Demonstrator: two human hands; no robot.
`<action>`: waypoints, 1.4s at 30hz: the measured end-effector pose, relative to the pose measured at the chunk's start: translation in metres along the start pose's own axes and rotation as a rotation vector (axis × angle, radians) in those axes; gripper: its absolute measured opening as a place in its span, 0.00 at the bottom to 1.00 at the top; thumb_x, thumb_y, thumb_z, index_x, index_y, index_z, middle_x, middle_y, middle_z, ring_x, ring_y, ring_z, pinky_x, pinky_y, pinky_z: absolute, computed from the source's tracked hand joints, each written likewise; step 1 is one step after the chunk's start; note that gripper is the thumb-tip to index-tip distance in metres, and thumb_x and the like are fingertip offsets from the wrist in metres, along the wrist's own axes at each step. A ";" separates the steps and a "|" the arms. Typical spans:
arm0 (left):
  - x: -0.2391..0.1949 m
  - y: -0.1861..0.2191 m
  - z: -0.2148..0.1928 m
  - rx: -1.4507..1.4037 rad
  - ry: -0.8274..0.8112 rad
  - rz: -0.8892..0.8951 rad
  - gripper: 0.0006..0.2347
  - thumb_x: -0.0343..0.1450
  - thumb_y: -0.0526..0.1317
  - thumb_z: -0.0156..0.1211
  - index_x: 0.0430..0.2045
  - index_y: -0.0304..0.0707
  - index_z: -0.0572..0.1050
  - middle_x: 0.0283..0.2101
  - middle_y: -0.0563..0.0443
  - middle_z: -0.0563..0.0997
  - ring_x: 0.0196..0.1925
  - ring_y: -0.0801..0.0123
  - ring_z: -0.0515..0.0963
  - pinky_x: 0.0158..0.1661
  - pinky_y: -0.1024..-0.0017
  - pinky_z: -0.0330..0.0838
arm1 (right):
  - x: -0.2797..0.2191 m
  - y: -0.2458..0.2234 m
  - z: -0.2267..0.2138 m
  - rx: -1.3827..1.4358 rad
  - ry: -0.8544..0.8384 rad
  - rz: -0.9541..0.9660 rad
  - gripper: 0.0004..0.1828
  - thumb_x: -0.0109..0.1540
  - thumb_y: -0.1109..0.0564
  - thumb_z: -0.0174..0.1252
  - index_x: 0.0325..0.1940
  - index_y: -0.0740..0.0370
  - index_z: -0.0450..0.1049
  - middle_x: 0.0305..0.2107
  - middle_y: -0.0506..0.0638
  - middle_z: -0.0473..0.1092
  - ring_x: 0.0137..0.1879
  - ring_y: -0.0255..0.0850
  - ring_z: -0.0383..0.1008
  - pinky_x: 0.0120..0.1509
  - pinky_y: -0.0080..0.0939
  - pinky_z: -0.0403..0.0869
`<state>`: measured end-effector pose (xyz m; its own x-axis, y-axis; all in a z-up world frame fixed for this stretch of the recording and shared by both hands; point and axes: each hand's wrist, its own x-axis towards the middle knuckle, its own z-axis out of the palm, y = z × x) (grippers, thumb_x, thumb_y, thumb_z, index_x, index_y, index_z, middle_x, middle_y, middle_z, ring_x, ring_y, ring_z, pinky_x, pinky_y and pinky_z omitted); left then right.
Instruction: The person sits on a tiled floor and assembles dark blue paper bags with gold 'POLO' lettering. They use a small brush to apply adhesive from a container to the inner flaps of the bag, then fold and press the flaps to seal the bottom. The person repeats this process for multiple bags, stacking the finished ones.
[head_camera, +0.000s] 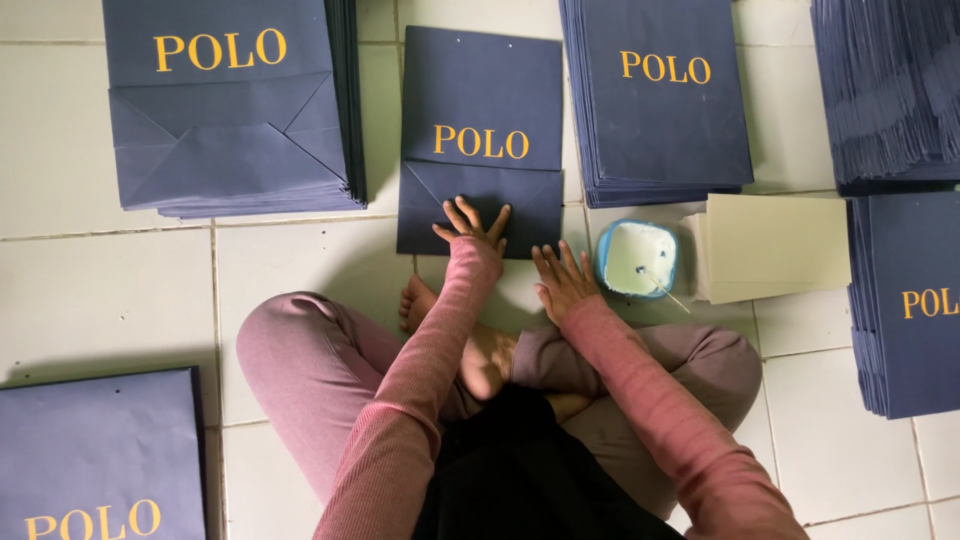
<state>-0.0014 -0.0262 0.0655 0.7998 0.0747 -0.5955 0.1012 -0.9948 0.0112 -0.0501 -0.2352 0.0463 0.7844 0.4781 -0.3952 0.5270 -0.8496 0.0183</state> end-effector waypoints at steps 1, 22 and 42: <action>-0.003 0.000 -0.002 -0.002 0.000 -0.003 0.26 0.79 0.57 0.37 0.73 0.79 0.39 0.75 0.25 0.37 0.74 0.21 0.31 0.61 0.19 0.40 | 0.008 -0.003 -0.002 -0.001 0.001 -0.004 0.35 0.74 0.41 0.30 0.83 0.43 0.30 0.77 0.52 0.45 0.84 0.52 0.30 0.83 0.61 0.35; -0.017 -0.031 0.059 0.068 0.150 -0.084 0.30 0.80 0.57 0.37 0.76 0.53 0.38 0.78 0.31 0.36 0.79 0.38 0.37 0.73 0.49 0.43 | 0.090 -0.040 -0.021 0.176 0.083 0.044 0.37 0.71 0.34 0.27 0.83 0.40 0.30 0.80 0.40 0.31 0.84 0.45 0.26 0.84 0.60 0.29; -0.019 -0.046 0.104 -0.005 0.266 -0.262 0.33 0.78 0.60 0.32 0.73 0.32 0.48 0.77 0.37 0.47 0.79 0.44 0.41 0.74 0.45 0.36 | 0.104 -0.033 0.002 0.150 0.144 0.053 0.37 0.71 0.32 0.27 0.83 0.35 0.29 0.79 0.37 0.28 0.83 0.44 0.25 0.83 0.62 0.26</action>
<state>-0.0827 0.0105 -0.0076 0.8720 0.3432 -0.3491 0.3256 -0.9391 -0.1098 0.0136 -0.1575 0.0027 0.8541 0.4496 -0.2614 0.4376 -0.8929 -0.1059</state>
